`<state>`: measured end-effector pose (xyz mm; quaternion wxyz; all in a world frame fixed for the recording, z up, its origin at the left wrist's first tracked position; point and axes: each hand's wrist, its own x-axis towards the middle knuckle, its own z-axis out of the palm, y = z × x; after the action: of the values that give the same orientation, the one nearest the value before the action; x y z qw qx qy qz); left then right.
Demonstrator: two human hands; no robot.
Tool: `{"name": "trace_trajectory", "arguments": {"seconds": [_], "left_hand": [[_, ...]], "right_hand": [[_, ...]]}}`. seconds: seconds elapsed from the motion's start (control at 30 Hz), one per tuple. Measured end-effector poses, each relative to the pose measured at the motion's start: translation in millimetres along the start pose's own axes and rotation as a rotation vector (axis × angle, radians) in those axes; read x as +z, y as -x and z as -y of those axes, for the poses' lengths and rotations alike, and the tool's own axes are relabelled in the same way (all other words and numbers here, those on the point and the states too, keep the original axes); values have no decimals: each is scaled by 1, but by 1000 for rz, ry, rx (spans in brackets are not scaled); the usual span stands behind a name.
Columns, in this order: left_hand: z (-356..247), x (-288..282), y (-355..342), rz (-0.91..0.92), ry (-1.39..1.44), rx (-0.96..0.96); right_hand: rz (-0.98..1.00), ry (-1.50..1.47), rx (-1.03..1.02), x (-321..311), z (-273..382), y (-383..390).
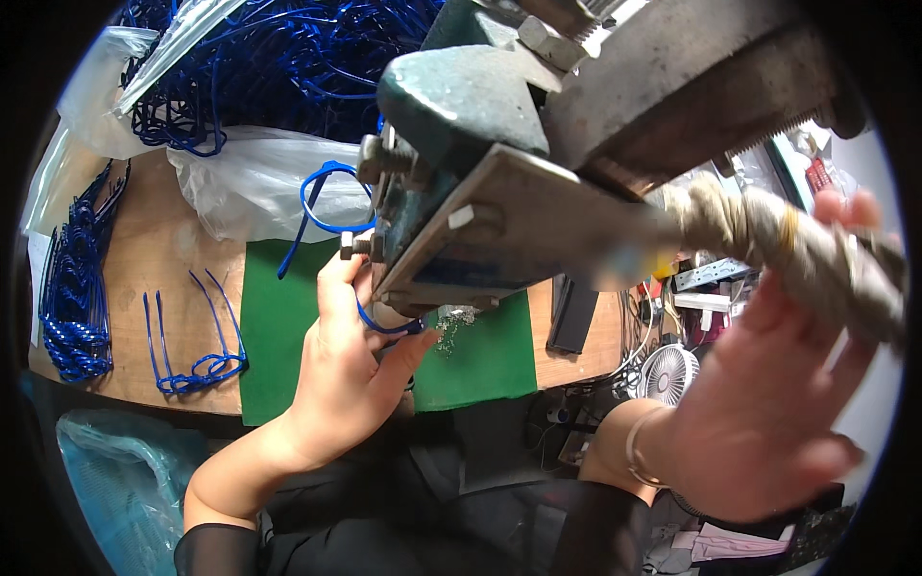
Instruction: The person repeatedly positions blue plastic glasses frames against a rotating grinding wheel, then removes and inspects them. The process is repeated multiple times on the same frames.
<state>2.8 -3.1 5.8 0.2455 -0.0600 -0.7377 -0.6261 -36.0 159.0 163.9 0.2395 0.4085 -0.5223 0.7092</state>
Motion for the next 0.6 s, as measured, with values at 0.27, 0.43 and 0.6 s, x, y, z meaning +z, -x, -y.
{"name": "trace_trajectory", "arguments": {"seconds": [0.27,0.43,0.6], "left_hand": [[1,-23,30,-55,300,-59],[7,-28,57,-123,557,-137],[7,-38,64,-198,698,-164]], "right_hand": [[745,951,428,-78,-117,214],[954,1172,411,-68,-117,211],[743,1080,394,-79,-108,202]]}}
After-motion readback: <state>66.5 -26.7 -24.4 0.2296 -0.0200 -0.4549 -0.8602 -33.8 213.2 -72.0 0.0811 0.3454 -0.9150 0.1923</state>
